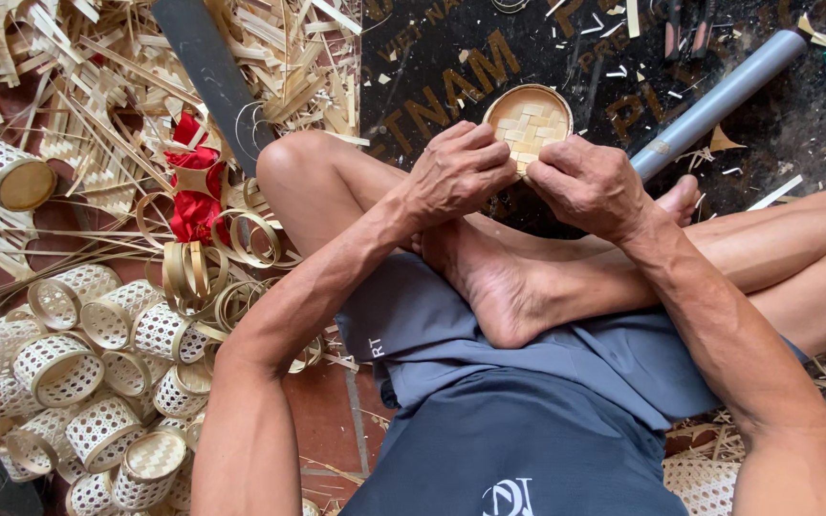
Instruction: The person sits on the floor of a craft workshop assembling woven bamboo lanterns. They squeeze glue from a bottle onto a perforated woven bamboo cylinder, trim a woven bamboo mat with shears, wrap the mat around the glued cylinder using a PVC pipe as a form, bend bamboo strips, and press a woven bamboo lid onto the finished lantern body.
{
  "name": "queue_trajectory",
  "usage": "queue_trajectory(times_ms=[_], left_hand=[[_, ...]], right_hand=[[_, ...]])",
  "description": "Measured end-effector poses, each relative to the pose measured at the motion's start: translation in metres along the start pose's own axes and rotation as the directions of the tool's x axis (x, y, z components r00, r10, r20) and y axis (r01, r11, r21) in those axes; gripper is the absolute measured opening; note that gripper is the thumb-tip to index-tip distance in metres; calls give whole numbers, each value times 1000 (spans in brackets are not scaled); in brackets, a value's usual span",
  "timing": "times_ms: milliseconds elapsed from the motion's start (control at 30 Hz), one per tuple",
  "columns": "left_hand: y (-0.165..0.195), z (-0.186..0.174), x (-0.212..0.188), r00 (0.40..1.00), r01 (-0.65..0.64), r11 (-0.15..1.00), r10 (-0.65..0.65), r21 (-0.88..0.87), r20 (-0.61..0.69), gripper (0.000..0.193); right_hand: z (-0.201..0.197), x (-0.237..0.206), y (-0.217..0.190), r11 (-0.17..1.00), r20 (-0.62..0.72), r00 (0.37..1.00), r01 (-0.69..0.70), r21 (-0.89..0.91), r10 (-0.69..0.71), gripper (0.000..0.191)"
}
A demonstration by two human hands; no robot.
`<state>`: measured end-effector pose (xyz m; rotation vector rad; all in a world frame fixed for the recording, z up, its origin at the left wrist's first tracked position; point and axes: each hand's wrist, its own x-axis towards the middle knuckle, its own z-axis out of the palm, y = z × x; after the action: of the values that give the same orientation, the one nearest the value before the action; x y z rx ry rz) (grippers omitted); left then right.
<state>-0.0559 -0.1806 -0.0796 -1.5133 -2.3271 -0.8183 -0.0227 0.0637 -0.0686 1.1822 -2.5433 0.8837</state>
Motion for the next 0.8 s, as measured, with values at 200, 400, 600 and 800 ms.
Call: queue_trajectory(times_ms=[200,400,600,800], left_hand=[[1,4,3,999,15,1000,-15,7,-31,18],[10,7,4,994,95,995,-95,-12,-50,17],[18,9,6,984,155,988,-155,-10,-86,17],[26,11,3,963,255,966,-258,-44,-74,15]], right_hand=[[4,-3,1,1000,-28,1000,-4,-26,4,13],[15,-3,-3,999,-126,991,-40,-33,36,13],[22,-3,-9,991,-159,979,-132,-4,129,19],[17,-2,-12,987,-108,981,-159,3,159,19]])
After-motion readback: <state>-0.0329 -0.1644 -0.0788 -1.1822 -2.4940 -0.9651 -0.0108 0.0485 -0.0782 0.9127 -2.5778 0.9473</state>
